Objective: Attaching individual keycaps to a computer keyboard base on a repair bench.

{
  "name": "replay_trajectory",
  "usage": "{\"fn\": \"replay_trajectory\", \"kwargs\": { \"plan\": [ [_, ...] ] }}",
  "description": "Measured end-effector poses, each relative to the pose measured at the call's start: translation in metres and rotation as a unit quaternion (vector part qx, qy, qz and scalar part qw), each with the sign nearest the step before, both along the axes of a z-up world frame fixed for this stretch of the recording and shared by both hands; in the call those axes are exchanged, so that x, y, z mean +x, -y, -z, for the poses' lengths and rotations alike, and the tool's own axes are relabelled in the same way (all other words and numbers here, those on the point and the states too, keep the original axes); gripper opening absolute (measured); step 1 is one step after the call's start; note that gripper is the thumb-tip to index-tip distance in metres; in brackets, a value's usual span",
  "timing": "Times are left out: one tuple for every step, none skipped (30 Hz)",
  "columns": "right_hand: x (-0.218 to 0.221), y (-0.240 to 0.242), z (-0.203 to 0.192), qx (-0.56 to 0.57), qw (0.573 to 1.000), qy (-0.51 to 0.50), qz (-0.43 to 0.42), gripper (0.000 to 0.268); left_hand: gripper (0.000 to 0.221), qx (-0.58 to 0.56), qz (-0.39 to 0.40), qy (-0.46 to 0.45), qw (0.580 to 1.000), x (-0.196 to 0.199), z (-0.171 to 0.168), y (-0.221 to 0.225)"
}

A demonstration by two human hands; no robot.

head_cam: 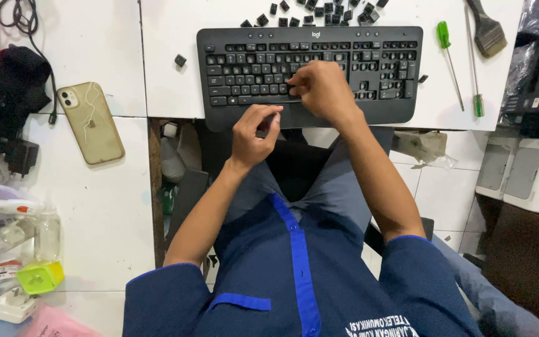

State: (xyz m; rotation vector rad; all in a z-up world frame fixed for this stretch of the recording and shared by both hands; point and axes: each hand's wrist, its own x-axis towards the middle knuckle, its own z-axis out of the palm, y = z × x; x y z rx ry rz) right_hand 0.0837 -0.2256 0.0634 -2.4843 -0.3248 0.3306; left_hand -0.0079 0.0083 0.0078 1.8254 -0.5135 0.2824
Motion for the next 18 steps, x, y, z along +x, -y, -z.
{"fn": "replay_trajectory", "kwargs": {
  "plan": [
    [0.006, 0.003, -0.003, 0.001, 1.0, 0.001, -0.002, 0.015, 0.021, 0.001, -0.002, 0.001, 1.0, -0.001, 0.001, 0.0],
    [0.013, 0.006, -0.007, 0.017, 0.999, 0.021, 0.019, 0.01, 0.021, 0.007, -0.002, 0.004, 1.0, -0.002, 0.003, 0.001],
    [0.021, 0.009, -0.011, 0.033, 0.998, 0.041, 0.039, 0.007, 0.021, 0.012, -0.003, 0.009, 1.0, -0.001, 0.004, 0.001],
    [0.034, 0.011, -0.004, 0.034, 0.998, 0.043, 0.037, 0.007, 0.021, 0.013, -0.005, 0.011, 1.0, 0.0, 0.005, 0.002],
    [0.047, 0.013, 0.003, 0.039, 0.993, 0.107, 0.042, 0.005, 0.021, 0.009, -0.001, 0.014, 1.0, 0.0, 0.006, 0.002],
    [0.06, 0.015, 0.01, 0.045, 0.983, 0.169, 0.046, 0.005, 0.021, 0.005, 0.002, 0.016, 1.0, 0.0, 0.007, 0.003],
    [0.074, 0.014, 0.019, 0.046, 0.983, 0.172, 0.046, 0.005, 0.021, 0.006, 0.002, 0.019, 1.0, 0.001, 0.008, 0.003],
    [0.088, 0.013, 0.028, 0.049, 0.978, 0.203, 0.024, 0.005, 0.02, 0.009, -0.002, 0.037, 0.999, 0.002, 0.008, 0.004],
    [0.103, 0.012, 0.037, 0.052, 0.971, 0.235, 0.002, 0.006, 0.019, 0.012, -0.007, 0.055, 0.998, 0.002, 0.008, 0.005],
    [0.11, 0.006, 0.036, 0.053, 0.97, 0.237, 0.0, 0.006, 0.019, 0.012, -0.008, 0.057, 0.998, 0.003, 0.009, 0.005],
    [0.118, -0.002, 0.035, 0.042, 0.974, 0.219, -0.03, 0.008, 0.019, 0.018, -0.002, 0.061, 0.998, 0.003, 0.01, 0.004],
    [0.127, -0.009, 0.034, 0.031, 0.977, 0.201, -0.06, 0.012, 0.02, 0.024, 0.003, 0.066, 0.998, 0.004, 0.01, 0.003],
    [0.133, -0.016, 0.035, 0.032, 0.977, 0.203, -0.062, 0.012, 0.02, 0.024, 0.001, 0.068, 0.997, 0.005, 0.01, 0.004],
    [0.139, -0.023, 0.036, 0.011, 0.979, 0.189, -0.07, 0.011, 0.021, 0.011, -0.001, 0.066, 0.998, 0.006, 0.01, 0.004],
    [0.144, -0.031, 0.037, -0.01, 0.981, 0.174, -0.08, 0.011, 0.021, -0.002, -0.004, 0.063, 0.998, 0.005, 0.01, 0.004],
    [0.151, -0.036, 0.041, -0.01, 0.981, 0.175, -0.083, 0.011, 0.021, -0.002, -0.007, 0.064, 0.998, 0.006, 0.013, 0.004],
    [0.155, -0.041, 0.046, -0.018, 0.987, 0.145, -0.068, 0.01, 0.022, 0.008, -0.004, 0.061, 0.998, 0.005, 0.015, 0.003],
    [0.159, -0.046, 0.05, -0.026, 0.991, 0.116, -0.054, 0.016, 0.024, 0.018, -0.002, 0.058, 0.998, 0.005, 0.018, 0.003]
  ]
}}
